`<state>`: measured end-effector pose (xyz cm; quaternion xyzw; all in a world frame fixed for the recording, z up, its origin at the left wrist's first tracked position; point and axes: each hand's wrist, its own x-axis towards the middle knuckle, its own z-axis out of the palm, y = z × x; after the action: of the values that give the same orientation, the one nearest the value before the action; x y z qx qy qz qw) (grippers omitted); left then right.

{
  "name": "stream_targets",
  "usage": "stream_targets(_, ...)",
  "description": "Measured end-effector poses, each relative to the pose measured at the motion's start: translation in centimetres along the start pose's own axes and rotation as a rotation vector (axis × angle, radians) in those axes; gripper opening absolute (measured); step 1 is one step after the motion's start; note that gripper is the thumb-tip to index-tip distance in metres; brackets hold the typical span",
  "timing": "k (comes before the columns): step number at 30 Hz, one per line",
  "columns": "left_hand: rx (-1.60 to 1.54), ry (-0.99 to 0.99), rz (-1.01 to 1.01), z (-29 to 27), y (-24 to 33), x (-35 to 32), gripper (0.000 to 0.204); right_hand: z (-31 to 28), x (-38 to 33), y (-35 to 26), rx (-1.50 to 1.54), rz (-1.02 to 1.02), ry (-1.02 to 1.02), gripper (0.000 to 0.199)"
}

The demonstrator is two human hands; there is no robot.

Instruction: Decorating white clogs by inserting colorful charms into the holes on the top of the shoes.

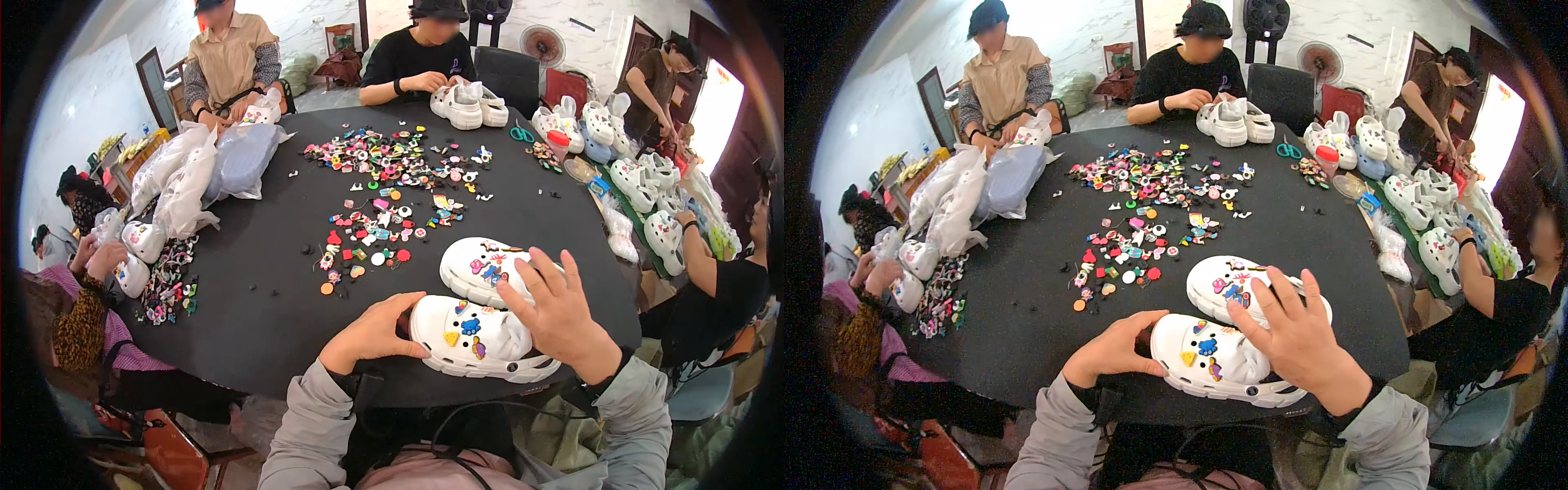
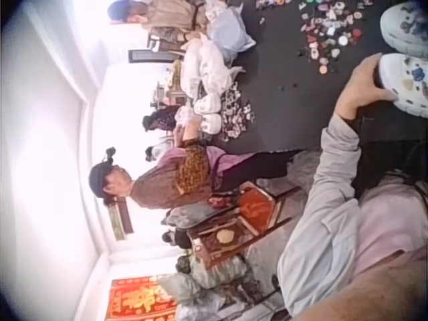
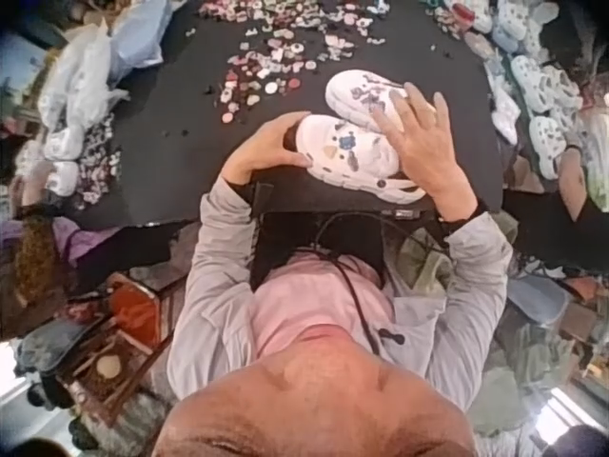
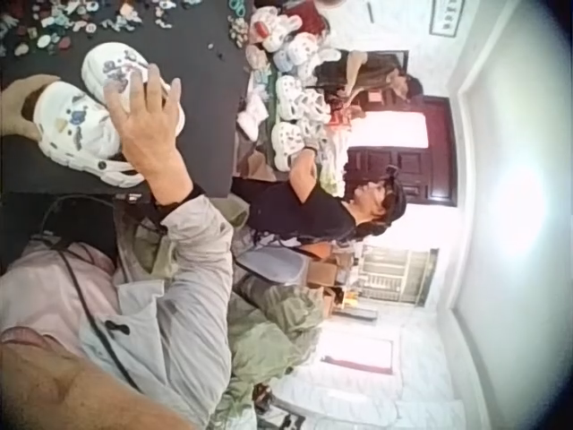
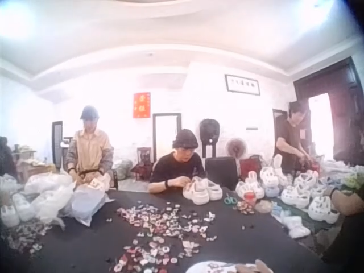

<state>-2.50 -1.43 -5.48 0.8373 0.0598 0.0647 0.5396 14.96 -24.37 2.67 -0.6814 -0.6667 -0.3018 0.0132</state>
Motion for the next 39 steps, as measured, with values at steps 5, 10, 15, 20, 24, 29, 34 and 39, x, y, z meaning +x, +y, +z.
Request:
stream_targets(5, -0.017, -0.001, -0.017, -0.1, 0.0, -0.1, 0.086, 1.5, 1.4, -0.8, 0.02, -0.096, 0.035, 0.04)
stream_targets(10, 0.021, 0.002, -0.02, 0.1, 0.0, -0.1, 0.083, 2.5, 1.5, -0.6, 0.081, -0.037, 0.018, 0.039)
stream_targets(15, 0.015, 0.017, 0.02, 0.4, -0.1, 0.0, 0.081, -0.2, 0.4, 0.0, 0.109, -0.036, -0.099, 0.039)
stream_targets(20, -0.046, 0.035, 0.01, 0.6, -1.1, 0.2, 0.077, -3.6, -1.1, 0.2, 0.214, 0.081, -0.096, 0.041)
stream_targets(24, -0.099, 0.059, 0.051, 0.9, -1.7, 0.3, 0.081, -2.2, -1.8, -0.8, 0.401, 0.068, -0.004, 0.031)
stream_targets(29, -0.118, 0.028, -0.026, 1.0, -1.3, 0.1, 0.083, -1.5, -4.0, 0.0, 0.5, 0.161, -0.086, 0.019)
stream_targets(34, -0.119, 0.032, -0.062, 1.0, -0.6, 0.1, 0.086, -1.2, -3.9, 0.7, 0.462, 0.184, -0.176, 0.011)
stream_targets(39, -0.139, 0.028, -0.058, 1.1, -0.6, 0.1, 0.087, -0.8, -3.3, 2.2, 0.304, 0.163, -0.153, 0.015)
